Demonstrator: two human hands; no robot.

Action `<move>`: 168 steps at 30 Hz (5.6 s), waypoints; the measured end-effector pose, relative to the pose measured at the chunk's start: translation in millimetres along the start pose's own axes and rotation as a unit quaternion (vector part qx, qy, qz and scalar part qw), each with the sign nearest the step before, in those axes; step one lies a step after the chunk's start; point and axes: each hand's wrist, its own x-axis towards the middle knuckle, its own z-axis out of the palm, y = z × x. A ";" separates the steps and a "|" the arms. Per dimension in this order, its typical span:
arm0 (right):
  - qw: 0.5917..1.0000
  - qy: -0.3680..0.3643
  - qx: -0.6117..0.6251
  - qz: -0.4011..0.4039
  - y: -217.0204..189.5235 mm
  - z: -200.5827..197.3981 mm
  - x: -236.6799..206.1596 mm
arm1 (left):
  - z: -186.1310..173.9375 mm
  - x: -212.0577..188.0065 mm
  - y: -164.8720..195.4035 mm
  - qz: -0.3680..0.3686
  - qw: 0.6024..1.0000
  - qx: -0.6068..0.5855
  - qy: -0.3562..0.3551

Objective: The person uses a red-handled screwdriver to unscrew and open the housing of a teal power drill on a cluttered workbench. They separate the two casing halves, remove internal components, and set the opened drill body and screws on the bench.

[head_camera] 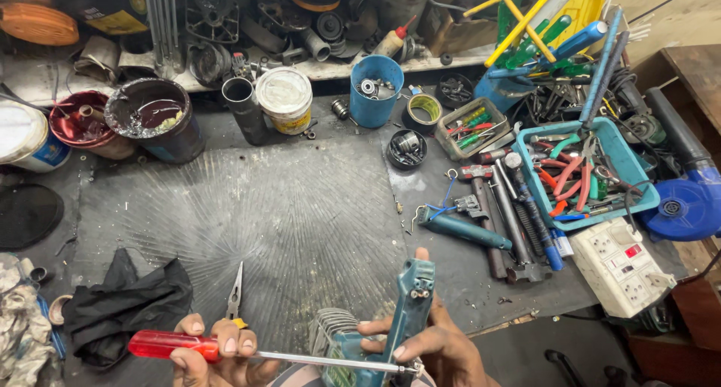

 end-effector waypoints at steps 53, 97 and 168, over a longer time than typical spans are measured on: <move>0.633 0.170 -0.753 0.068 117.4 -156.1 84.6 | 35.7 44.6 -35.2 -0.102 0.663 0.698 -0.250; 0.956 -0.120 -0.255 -0.084 57.4 2.2 27.9 | 109.1 50.9 58.4 0.134 0.150 0.947 -0.249; 0.913 -0.094 -0.373 -0.136 59.3 28.8 30.2 | 177.4 90.0 3.4 0.258 -0.420 0.771 -0.404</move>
